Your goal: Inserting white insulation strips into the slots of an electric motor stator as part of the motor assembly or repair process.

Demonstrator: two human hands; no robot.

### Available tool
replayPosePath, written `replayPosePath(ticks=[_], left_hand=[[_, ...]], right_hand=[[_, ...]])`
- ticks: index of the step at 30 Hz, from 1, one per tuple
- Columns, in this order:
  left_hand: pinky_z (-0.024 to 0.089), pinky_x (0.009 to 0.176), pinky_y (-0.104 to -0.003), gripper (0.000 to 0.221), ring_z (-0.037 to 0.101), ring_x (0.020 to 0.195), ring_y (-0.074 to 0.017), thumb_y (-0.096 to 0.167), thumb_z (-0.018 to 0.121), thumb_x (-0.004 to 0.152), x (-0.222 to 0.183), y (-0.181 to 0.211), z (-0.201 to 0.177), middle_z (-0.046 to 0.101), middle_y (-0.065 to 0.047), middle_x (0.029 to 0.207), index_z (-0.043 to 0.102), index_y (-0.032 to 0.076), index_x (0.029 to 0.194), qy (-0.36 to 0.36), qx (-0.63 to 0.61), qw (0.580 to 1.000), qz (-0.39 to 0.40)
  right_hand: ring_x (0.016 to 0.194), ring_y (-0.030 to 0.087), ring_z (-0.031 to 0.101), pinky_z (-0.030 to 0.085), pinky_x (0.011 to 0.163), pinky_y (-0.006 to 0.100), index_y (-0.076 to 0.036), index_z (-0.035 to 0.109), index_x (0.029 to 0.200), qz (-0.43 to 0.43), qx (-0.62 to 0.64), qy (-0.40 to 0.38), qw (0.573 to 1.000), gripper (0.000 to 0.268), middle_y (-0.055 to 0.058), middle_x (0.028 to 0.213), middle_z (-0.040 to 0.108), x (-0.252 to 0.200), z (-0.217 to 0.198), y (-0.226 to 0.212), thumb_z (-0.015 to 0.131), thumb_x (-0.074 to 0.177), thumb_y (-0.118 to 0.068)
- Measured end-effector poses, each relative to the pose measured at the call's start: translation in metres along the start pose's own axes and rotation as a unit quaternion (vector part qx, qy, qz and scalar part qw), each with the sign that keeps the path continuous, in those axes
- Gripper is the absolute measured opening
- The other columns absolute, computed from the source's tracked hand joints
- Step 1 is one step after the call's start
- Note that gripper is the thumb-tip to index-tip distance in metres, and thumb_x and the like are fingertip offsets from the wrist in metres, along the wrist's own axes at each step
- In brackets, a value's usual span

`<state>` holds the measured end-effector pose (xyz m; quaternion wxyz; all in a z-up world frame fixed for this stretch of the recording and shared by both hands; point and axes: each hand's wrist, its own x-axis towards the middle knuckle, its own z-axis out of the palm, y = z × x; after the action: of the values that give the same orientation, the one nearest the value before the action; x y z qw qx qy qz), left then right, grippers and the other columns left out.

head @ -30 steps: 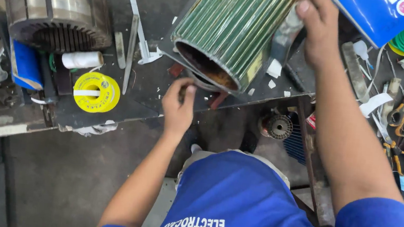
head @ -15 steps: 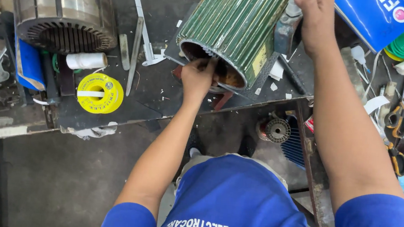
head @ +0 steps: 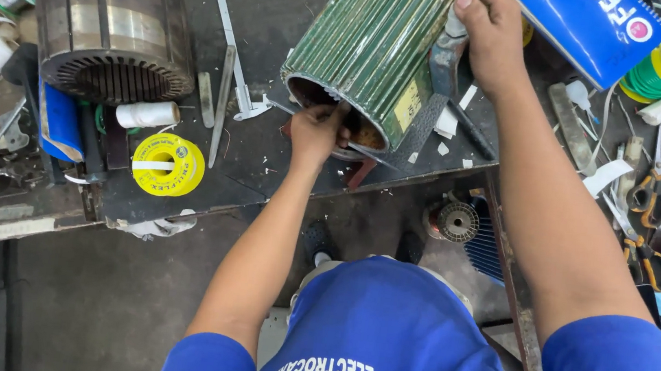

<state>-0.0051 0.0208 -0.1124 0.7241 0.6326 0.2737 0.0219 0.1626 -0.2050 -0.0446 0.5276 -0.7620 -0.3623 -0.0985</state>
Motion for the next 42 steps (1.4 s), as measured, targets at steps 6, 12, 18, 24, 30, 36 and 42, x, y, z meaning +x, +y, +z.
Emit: replayPosePath(ticks=[6,12,18,24,30,36,42], left_hand=[[0.048,0.046,-0.026,0.035,0.057,0.053,-0.0113,0.033,0.05,0.101,-0.004,-0.011,-0.03,0.067,-0.007,0.07,0.071,0.006,0.102,0.086,-0.014,0.993,0.081],[0.043,0.107,-0.046,0.04,0.055,0.121,-0.0293,0.028,0.043,0.109,-0.071,0.046,-0.047,0.057,-0.017,0.131,0.05,0.008,0.143,0.08,0.165,0.908,0.375],[0.011,0.123,-0.062,0.055,0.004,0.149,-0.0537,0.027,0.042,0.111,-0.069,0.065,-0.015,0.002,-0.033,0.161,0.028,0.011,0.162,0.01,0.296,0.86,0.415],[0.021,0.123,-0.062,0.046,0.008,0.152,-0.0447,0.03,0.034,0.116,-0.051,0.086,-0.023,0.006,-0.013,0.167,0.035,0.019,0.161,-0.057,0.262,0.878,0.396],[0.029,0.118,-0.064,0.045,0.016,0.15,-0.0452,0.03,0.034,0.116,-0.057,0.088,-0.017,0.014,-0.012,0.166,0.039,0.018,0.159,-0.009,0.299,0.864,0.406],[0.035,0.111,-0.064,0.04,0.034,0.141,-0.0478,0.023,0.036,0.113,-0.072,0.09,-0.009,0.032,-0.017,0.151,0.044,0.007,0.149,0.039,0.32,0.822,0.47],[0.044,0.107,-0.053,0.038,0.054,0.123,-0.0366,0.031,0.05,0.104,-0.083,0.107,0.009,0.056,-0.015,0.123,0.064,0.002,0.124,0.002,0.348,0.69,0.634]], right_hand=[[0.108,0.026,0.054,0.043,0.088,0.04,-0.007,0.051,0.125,0.135,-0.071,0.003,0.988,0.058,0.015,0.116,0.057,-0.023,0.002,-0.072,0.045,0.102,-0.059],[0.112,0.019,0.058,0.053,0.095,0.039,-0.011,0.05,0.134,0.308,0.254,0.058,0.915,0.049,0.008,0.119,0.059,-0.107,0.01,-0.124,0.045,0.103,-0.048],[0.094,0.031,0.068,0.056,0.082,0.04,-0.013,0.072,0.113,0.218,-0.235,0.003,0.947,0.026,0.007,0.099,0.066,-0.18,-0.009,0.017,0.074,0.087,-0.01],[0.096,0.03,0.067,0.057,0.078,0.037,-0.008,0.07,0.118,0.18,-0.386,-0.118,0.897,0.032,0.011,0.114,0.067,-0.177,0.027,0.057,0.071,0.087,-0.017],[0.079,0.02,0.066,0.054,0.063,0.028,-0.018,0.073,0.083,0.163,-0.41,-0.076,0.894,0.007,-0.002,0.08,0.067,-0.187,0.032,0.104,0.069,0.088,-0.02],[0.081,0.03,0.07,0.054,0.072,0.039,-0.014,0.077,0.099,0.226,-0.188,-0.062,0.954,0.01,0.008,0.083,0.07,-0.169,0.013,0.081,0.073,0.089,-0.012],[0.078,0.017,0.067,0.052,0.074,0.032,-0.012,0.073,0.12,0.286,0.003,0.075,0.955,0.025,0.01,0.08,0.071,-0.164,-0.037,0.002,0.066,0.096,-0.005]])
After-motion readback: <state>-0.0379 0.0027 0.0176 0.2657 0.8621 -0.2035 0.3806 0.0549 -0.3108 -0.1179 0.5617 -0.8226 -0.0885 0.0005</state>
